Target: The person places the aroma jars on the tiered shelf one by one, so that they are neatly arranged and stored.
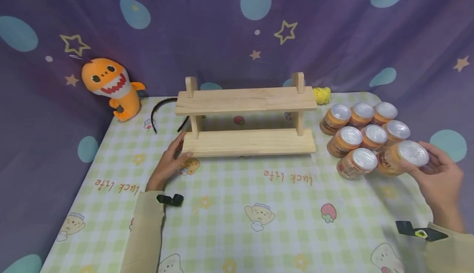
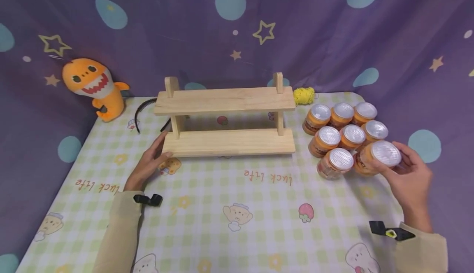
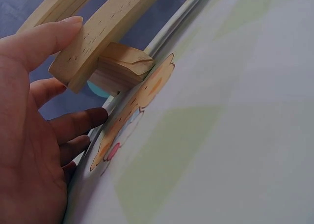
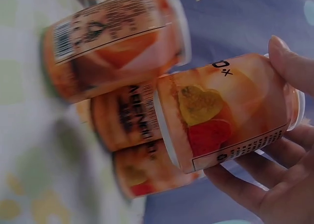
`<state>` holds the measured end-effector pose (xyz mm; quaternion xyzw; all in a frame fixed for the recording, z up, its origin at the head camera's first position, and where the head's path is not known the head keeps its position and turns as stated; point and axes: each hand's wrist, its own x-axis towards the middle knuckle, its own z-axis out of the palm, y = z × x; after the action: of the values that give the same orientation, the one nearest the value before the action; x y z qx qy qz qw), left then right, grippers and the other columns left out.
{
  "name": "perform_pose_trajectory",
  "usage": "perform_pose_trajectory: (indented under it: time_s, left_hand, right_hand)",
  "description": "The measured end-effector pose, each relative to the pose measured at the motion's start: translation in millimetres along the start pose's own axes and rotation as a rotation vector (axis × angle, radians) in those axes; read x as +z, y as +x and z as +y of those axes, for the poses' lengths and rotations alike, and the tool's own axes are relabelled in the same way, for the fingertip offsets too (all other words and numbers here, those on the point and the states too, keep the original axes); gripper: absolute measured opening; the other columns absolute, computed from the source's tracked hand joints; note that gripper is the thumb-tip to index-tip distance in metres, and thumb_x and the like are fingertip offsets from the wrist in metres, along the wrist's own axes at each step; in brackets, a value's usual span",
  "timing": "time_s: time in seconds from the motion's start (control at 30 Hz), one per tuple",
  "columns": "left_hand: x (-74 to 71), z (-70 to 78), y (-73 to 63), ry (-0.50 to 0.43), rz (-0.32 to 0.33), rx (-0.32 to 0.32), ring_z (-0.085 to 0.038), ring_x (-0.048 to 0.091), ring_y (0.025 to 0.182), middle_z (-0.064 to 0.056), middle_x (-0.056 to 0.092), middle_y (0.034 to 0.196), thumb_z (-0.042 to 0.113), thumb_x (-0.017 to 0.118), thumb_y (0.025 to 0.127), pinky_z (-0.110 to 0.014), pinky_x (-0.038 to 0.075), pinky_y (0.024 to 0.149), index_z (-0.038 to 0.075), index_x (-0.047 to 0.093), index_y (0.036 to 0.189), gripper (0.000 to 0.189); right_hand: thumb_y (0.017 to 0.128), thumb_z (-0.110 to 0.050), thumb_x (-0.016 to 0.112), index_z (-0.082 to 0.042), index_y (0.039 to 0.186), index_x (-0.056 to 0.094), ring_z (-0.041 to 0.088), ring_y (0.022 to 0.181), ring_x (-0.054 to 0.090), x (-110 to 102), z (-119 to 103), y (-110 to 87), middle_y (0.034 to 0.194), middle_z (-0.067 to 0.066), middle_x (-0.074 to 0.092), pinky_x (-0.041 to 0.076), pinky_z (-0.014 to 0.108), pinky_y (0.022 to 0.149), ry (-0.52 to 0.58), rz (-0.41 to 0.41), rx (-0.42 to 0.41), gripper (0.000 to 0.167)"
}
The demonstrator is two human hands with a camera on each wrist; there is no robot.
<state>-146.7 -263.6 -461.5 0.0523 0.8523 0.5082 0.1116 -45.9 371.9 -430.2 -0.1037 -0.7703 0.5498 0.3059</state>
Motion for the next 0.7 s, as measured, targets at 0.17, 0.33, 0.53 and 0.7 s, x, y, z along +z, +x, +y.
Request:
perform_pose_trajectory:
  time_s: [0.17,0.33,0.53,0.7]
  left_hand:
    - [0.6,-17.6,7.1,0.01,0.007,0.001,-0.043,0.028,0.151,-0.018,0.023,0.166,0.026,0.064,0.099,-0.065,0.018,0.121,0.024,0.014,0.163,0.081]
    - [1.2,-35.3,13.7,0.042,0.017,0.016,-0.042,0.026,0.152,-0.016,0.021,0.168,0.031,0.065,0.098,-0.066,0.017,0.121,0.034,0.014,0.162,0.081]
    - [0.8,-36.6,14.3,0.082,0.017,0.006,-0.042,0.022,0.154,-0.014,0.018,0.169,0.035,0.063,0.099,-0.067,0.015,0.121,0.037,0.013,0.161,0.08]
    - [0.1,-36.6,14.3,0.083,0.022,0.01,-0.041,0.023,0.153,-0.014,0.018,0.169,0.035,0.063,0.099,-0.067,0.015,0.121,0.037,0.014,0.161,0.08]
  right_hand:
    - [0.073,0.022,0.074,0.001,0.131,0.063,-0.009,0.097,0.068,-4,-18,9.8,0.111,-0.02,0.07,0.05,0.003,0.078,-0.073,-0.002,0.016,0.063]
    - [0.075,0.022,0.073,-0.003,0.131,0.063,-0.004,0.098,0.067,-3,-33,21.3,0.111,-0.016,0.071,0.051,0.003,0.079,0.014,-0.005,0.028,0.062]
    - [0.076,0.021,0.071,-0.004,0.127,0.067,0.0,0.094,0.066,5,-51,34.1,0.108,-0.012,0.074,0.05,0.003,0.076,0.146,-0.006,0.001,0.056]
    - [0.075,0.022,0.072,-0.002,0.123,0.068,0.004,0.09,0.067,16,-71,44.0,0.106,-0.005,0.077,0.052,0.005,0.073,0.309,-0.045,-0.037,0.054]
